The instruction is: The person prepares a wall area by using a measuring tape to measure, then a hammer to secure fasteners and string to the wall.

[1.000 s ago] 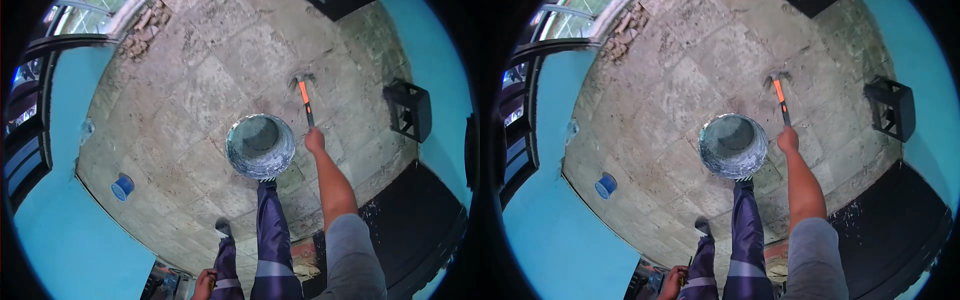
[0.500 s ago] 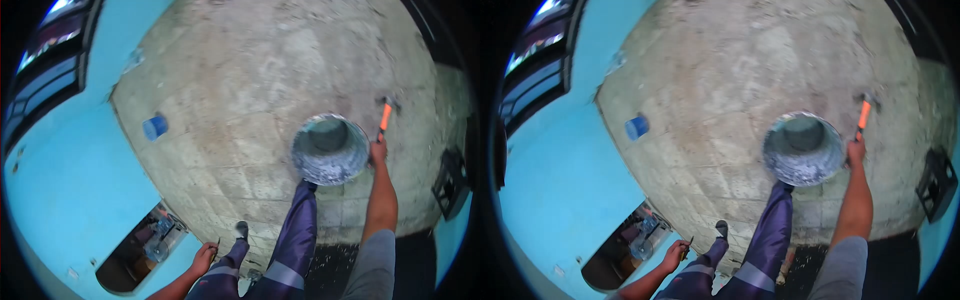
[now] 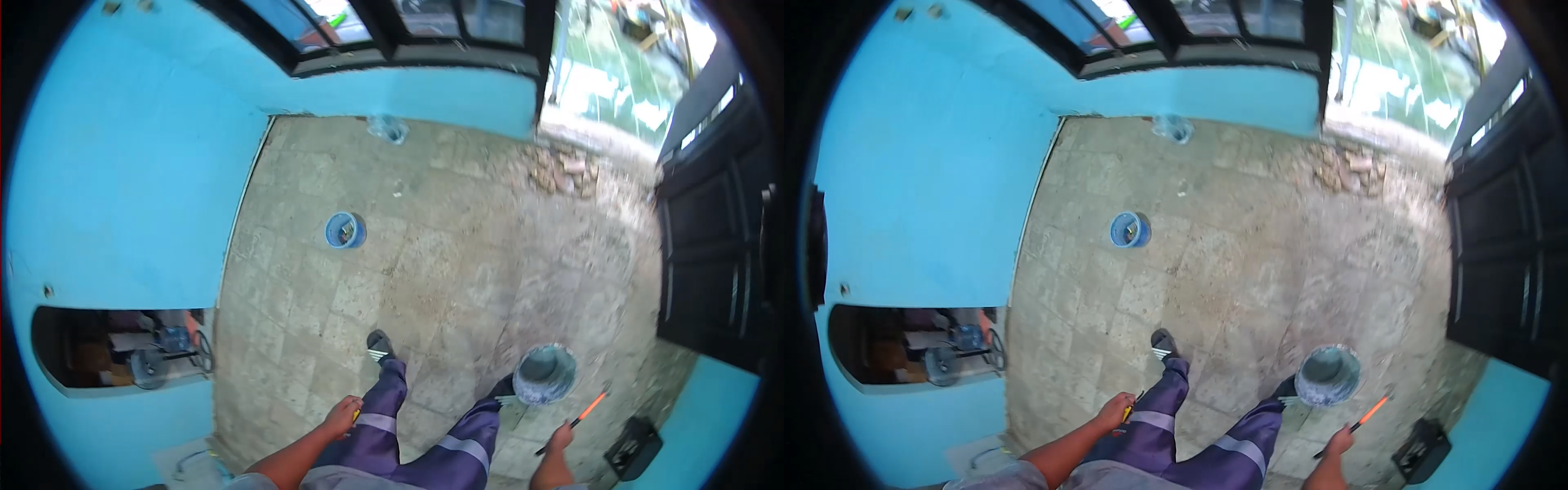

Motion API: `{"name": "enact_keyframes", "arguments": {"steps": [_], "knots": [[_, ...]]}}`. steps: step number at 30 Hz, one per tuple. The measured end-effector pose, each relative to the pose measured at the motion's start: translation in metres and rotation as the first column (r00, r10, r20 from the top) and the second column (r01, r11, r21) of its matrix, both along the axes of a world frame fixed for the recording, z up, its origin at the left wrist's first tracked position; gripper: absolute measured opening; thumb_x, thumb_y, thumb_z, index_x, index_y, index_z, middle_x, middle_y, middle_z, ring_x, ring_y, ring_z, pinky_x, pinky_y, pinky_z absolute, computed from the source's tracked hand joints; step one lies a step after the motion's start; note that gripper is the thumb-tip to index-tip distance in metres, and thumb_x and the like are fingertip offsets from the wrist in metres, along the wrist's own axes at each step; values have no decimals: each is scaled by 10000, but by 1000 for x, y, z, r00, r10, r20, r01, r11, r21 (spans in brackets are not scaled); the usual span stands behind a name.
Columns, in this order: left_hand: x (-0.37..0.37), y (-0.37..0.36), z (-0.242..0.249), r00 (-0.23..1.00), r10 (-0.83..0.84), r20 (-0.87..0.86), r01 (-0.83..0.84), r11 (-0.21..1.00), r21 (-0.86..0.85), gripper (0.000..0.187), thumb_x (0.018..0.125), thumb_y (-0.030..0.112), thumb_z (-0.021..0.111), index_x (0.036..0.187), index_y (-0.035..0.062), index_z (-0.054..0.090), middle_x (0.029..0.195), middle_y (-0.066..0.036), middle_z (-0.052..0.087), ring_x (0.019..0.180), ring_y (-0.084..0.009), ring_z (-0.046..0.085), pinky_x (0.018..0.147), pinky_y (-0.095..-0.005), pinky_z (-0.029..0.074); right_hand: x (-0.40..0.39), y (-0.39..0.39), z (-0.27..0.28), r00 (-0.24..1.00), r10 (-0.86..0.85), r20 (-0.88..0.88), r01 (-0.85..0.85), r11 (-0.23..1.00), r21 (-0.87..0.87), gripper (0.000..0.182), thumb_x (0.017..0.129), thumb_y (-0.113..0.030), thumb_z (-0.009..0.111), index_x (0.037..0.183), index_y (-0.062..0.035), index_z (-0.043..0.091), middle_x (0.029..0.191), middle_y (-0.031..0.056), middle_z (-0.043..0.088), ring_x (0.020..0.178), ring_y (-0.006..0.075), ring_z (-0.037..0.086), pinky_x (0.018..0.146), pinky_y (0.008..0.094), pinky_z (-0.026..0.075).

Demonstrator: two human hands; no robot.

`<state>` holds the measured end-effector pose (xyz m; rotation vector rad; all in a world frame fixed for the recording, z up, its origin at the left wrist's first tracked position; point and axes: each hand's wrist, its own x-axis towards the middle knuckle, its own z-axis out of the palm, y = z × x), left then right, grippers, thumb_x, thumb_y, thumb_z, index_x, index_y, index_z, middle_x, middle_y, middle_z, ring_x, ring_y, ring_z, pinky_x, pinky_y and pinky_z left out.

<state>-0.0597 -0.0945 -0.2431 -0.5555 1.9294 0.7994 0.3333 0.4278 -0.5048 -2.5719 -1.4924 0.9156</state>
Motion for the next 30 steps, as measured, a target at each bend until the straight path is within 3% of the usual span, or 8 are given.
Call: {"name": "enact_keyframes", "arguments": {"steps": [5, 7, 9, 22, 23, 26, 28, 30], "knots": [[-112, -123, 31, 890, 437, 132, -451, 886, 105, 377, 966, 442, 549, 1142, 126, 654, 939, -74, 649, 830, -223, 669, 668, -439, 582, -62, -156, 101, 950, 221, 222, -209, 975, -76, 523, 913, -425, 718, 959, 96, 741, 830, 159, 735, 757, 309, 695, 709, 477, 536], [-161, -184, 36, 712, 652, 260, -702, 670, 241, 328, 979, 405, 528, 1108, 130, 651, 872, -77, 653, 793, -266, 694, 690, -482, 583, -47, -182, 91, 142, 955, 259, -833, 257, -490, 467, 921, -422, 721, 1066, 19, 765, 1028, 206, 758, 990, 347, 722, 850, 477, 552], [-199, -239, 58, 686, 700, 201, -719, 610, 333, 320, 968, 421, 524, 1055, 147, 664, 848, -80, 660, 821, -292, 708, 726, -516, 575, -128, -232, 112, 653, 732, 192, -648, 672, -359, 442, 911, -413, 739, 1034, 10, 762, 977, 179, 737, 929, 318, 695, 800, 463, 530], [-304, -571, 22, -217, 923, 318, -913, -307, 268, 320, 905, 443, 504, 1023, 157, 586, 1057, -126, 576, 986, -333, 545, 851, -566, 484, -561, -351, 88, 240, 825, -511, -889, -24, -457, 328, 847, -358, 856, 826, -50, 747, 641, 1, 604, 529, 127, 518, 476, 376, 385], [-311, -589, 16, -226, 931, 286, -914, -304, 268, 323, 899, 436, 493, 1017, 151, 591, 1033, -130, 583, 980, -340, 548, 834, -565, 486, -628, -371, 107, 490, 835, -251, -729, 235, -642, 333, 849, -362, 848, 861, -44, 750, 674, 19, 640, 560, 140, 568, 497, 369, 415], [-310, -622, 18, -409, 891, 198, -886, -440, 147, 315, 883, 450, 484, 979, 169, 590, 972, -83, 591, 897, -308, 556, 826, -560, 477, -807, -425, 189, 340, 929, -148, -764, 181, -619, 340, 842, -340, 760, 996, -37, 748, 772, 45, 697, 673, 160, 666, 583, 376, 499], [-313, -630, 19, -478, 871, 116, -867, -489, 96, 301, 873, 444, 473, 905, 164, 579, 870, -70, 589, 804, -301, 559, 754, -547, 475, -889, -415, 77, 126, 989, -73, -806, 59, -589, 439, 876, -390, 640, 1158, -70, 742, 1104, 159, 759, 1068, 296, 732, 833, 427, 564], [-326, -647, 31, -491, 868, 72, -863, -496, 93, 293, 874, 435, 460, 856, 161, 562, 798, -65, 575, 728, -297, 554, 707, -537, 470, -1001, -456, 114, -225, 971, -77, -799, -230, -555, 494, 904, -417, 591, 1243, -83, 723, 1245, 180, 725, 1186, 335, 690, 976, 461, 541]]}}
